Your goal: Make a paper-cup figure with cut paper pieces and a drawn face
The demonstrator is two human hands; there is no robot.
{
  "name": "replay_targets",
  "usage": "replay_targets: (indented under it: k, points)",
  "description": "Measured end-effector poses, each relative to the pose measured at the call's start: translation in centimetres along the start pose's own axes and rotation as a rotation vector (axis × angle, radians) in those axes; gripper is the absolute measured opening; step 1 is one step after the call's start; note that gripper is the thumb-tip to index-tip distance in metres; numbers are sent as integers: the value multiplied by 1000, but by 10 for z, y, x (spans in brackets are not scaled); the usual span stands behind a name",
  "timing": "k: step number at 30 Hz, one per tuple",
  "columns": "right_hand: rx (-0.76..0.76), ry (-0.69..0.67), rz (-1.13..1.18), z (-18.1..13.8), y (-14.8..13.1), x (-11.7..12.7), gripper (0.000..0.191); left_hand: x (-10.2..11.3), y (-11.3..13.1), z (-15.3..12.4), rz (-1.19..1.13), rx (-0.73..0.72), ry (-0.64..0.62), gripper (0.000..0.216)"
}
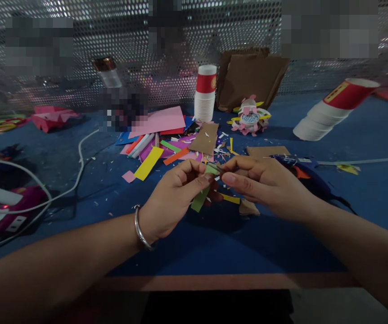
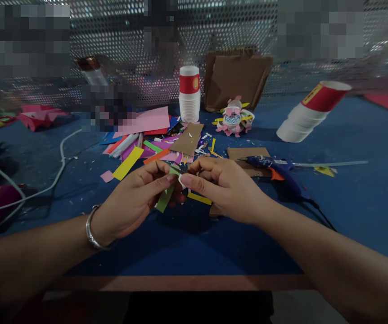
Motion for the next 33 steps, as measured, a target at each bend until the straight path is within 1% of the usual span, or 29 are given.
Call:
replay_targets:
  k: [4,7,12,18,22,26,33]
  points:
    - [-11,-12,-7,-1,-1,-1,48,0,2,-1,59,-24,9,16]
    - [-10,-20,8,-1,-2,-2,43,0,2,-1,49,-19,3,18]
    - [-4,-25,15,-2,-2,-3,45,-1,-2,-1,36,25,-7,20]
    - [78,-15,-74,-1,-9,1,42,-2,-4,-1,6,65,-34,20]
    - [12,-6,-53,-2,-3,4,45,4,-2,0,-19,83,-17,20]
    - [17,-10,-59,-2,-2,7,42,14,4,2,10,57,21,21]
    - [17,-56,-111,-1,-4,6,42,23,17,3,198,-63,55,18]
Point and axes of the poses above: each hand's wrist, its own z-axis towards the middle knuckle, its own x-axis out of the back of the hand, y = z × x, the point moved 8 cm from there along z, towards the middle knuckle, and after that the axes turned 15 degrees about x, right-handed, at the moved point
